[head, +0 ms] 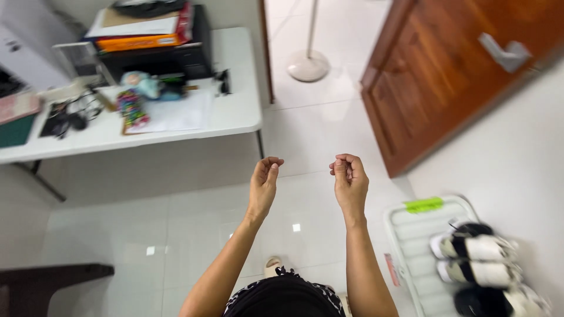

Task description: Organizing various objects on a desk, including papers, stationery, and small personal items.

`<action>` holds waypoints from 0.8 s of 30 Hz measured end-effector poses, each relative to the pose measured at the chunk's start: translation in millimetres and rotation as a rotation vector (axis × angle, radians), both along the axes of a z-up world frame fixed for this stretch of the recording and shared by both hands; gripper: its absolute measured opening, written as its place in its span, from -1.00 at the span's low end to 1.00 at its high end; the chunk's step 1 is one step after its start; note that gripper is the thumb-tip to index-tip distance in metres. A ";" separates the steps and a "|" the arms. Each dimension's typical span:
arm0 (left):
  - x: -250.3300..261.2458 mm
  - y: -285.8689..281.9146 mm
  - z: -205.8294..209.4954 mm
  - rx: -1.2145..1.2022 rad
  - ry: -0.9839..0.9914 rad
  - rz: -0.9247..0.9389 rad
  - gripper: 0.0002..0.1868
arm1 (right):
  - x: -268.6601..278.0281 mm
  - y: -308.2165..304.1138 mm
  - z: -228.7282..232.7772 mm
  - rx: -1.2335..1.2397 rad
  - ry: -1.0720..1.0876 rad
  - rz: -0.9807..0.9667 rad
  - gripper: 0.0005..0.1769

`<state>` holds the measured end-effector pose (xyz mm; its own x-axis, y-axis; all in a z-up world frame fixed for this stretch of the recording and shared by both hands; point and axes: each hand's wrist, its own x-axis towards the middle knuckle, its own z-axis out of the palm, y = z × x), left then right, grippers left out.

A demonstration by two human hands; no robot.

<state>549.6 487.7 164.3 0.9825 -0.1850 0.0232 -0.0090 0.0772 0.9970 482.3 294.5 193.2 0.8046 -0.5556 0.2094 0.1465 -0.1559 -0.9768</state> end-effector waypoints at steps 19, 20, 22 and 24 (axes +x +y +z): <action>114.0 224.1 -23.5 0.017 0.026 0.387 -0.69 | 237.2 176.1 -22.1 0.048 0.090 0.414 -0.84; 129.9 231.3 -26.9 0.000 0.050 0.402 -0.70 | 257.1 176.4 -27.8 0.050 0.134 0.425 -0.84; 165.5 244.0 -35.0 -0.020 0.070 0.423 -0.69 | 297.5 178.7 -36.8 0.049 0.176 0.442 -0.84; 204.1 255.2 -46.2 0.008 0.044 0.439 -0.72 | 336.6 182.5 -46.1 0.042 0.264 0.434 -0.84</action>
<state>753.7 742.9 118.1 0.9680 0.2500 -0.0206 0.0037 0.0677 0.9977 818.9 477.0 147.1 0.9857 -0.1617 -0.0478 -0.0638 -0.0952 -0.9934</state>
